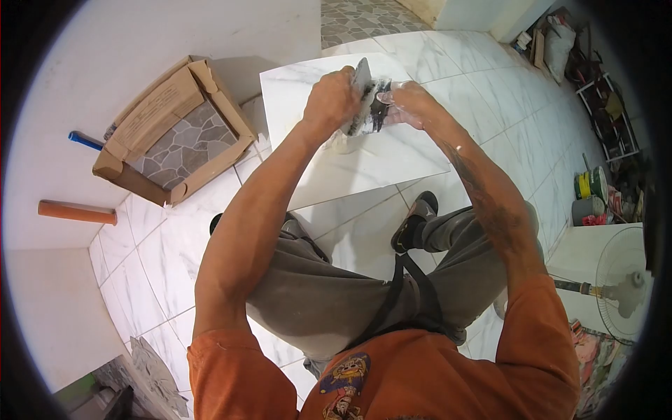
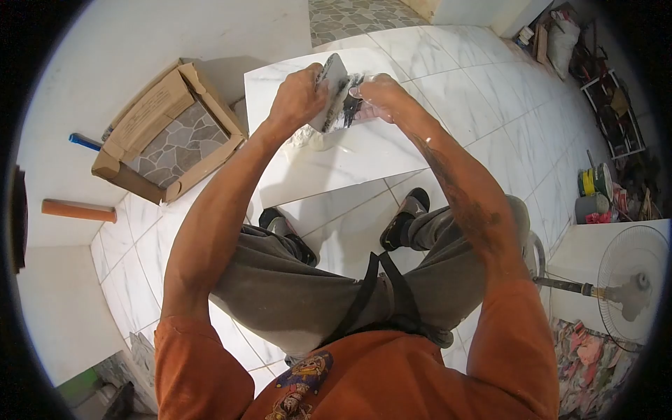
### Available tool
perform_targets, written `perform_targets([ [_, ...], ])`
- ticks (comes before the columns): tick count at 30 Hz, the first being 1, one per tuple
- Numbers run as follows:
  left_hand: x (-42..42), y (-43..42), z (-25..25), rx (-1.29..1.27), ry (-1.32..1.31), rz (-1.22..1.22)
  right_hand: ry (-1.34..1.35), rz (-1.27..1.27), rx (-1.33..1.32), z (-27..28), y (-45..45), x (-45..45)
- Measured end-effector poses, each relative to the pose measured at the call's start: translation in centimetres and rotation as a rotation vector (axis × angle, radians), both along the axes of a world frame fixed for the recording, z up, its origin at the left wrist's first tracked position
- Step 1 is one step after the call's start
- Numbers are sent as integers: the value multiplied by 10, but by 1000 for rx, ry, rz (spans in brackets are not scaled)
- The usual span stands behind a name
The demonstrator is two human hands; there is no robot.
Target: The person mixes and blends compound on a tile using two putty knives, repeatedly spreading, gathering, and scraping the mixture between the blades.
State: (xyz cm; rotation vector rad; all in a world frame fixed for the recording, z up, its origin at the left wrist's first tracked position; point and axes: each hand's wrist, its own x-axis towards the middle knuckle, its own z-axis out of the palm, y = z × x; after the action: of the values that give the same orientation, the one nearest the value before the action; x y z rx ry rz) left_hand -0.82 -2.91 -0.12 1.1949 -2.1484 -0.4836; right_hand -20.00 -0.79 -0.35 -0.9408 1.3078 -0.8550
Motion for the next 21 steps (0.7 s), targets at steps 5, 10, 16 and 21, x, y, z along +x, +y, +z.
perform_targets([
  [5,18,-17,-7,-35,-60,59,-14,-30,-38,19,35,-7],
  [10,40,-23,12,-64,-64,17,-212,-156,48,-25,101,-13],
  [16,49,-20,21,-88,-49,-18,-272,-466,117,-86,112,43],
  [21,55,-17,32,-115,-33,-82,-491,-623,48,-75,76,105],
])
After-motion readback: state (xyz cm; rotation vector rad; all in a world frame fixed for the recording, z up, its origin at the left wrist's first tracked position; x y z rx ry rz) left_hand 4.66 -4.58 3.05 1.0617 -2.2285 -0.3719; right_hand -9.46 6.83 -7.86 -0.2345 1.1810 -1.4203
